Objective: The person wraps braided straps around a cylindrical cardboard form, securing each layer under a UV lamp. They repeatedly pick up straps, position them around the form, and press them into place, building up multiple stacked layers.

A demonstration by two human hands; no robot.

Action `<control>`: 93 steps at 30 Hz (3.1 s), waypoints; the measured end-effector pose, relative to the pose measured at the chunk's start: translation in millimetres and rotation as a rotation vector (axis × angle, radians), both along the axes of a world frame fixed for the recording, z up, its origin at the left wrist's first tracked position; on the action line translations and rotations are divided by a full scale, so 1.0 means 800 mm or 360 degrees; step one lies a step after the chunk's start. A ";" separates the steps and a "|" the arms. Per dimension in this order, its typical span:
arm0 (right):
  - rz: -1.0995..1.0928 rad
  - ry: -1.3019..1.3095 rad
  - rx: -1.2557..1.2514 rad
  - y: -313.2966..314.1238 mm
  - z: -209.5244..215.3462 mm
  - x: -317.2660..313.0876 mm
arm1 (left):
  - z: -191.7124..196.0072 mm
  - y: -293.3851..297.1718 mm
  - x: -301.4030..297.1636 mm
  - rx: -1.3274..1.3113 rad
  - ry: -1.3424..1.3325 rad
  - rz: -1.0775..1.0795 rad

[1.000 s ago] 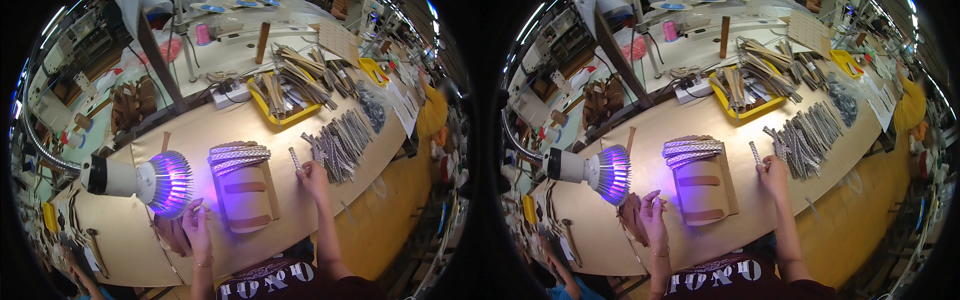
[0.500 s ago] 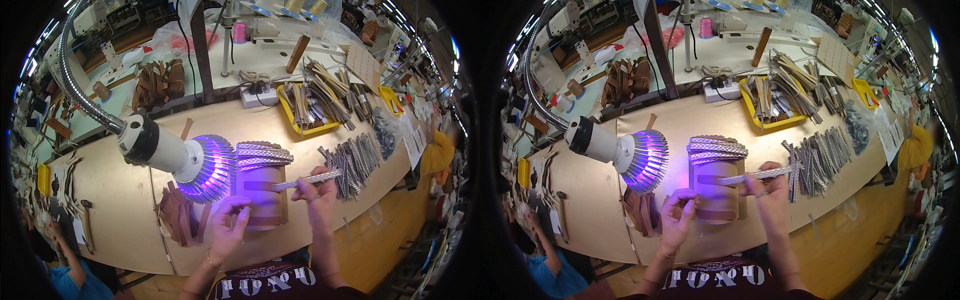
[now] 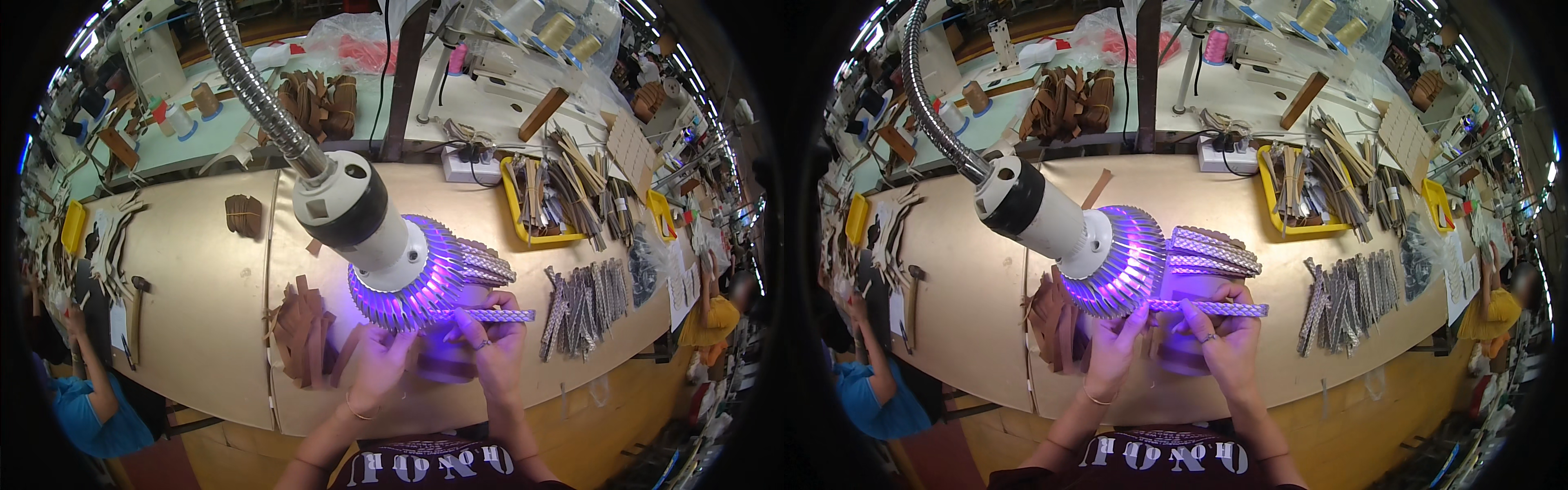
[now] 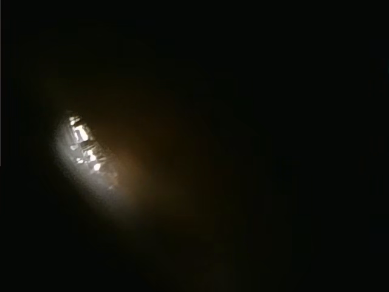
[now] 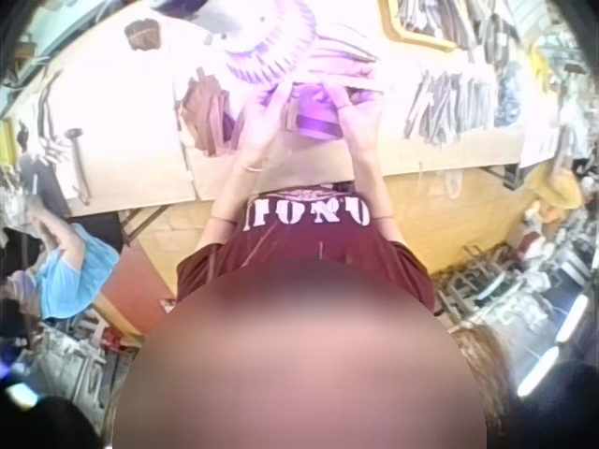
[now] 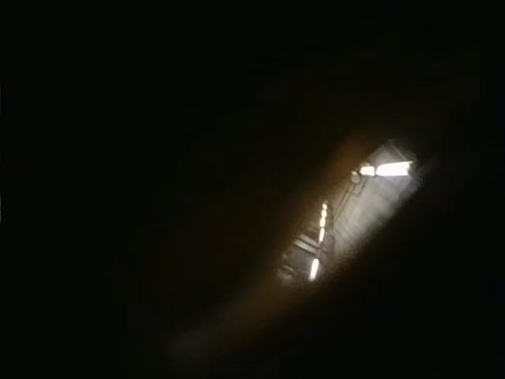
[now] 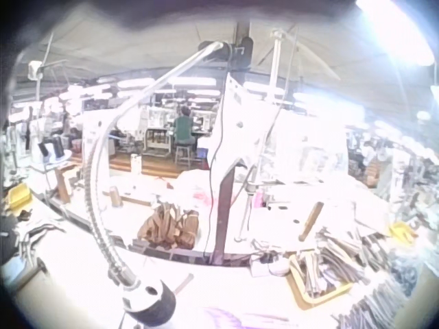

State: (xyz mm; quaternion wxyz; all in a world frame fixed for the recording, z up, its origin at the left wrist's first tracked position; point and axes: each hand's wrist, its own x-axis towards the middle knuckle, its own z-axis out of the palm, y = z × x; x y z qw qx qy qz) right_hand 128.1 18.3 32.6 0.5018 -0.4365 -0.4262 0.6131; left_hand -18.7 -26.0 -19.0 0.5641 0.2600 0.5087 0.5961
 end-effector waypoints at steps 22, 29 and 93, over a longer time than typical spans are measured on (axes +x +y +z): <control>0.0421 -0.0296 -0.0038 0.016 0.043 0.009 | 0.025 -0.048 0.002 0.0911 0.1071 -0.0292; 0.0482 -0.1782 0.0631 0.048 0.070 0.032 | -0.001 -0.018 0.001 0.0522 0.1261 -0.0028; 0.0528 -0.1655 0.0507 0.067 -0.021 0.049 | -0.035 -0.009 0.017 0.0596 0.1305 -0.0002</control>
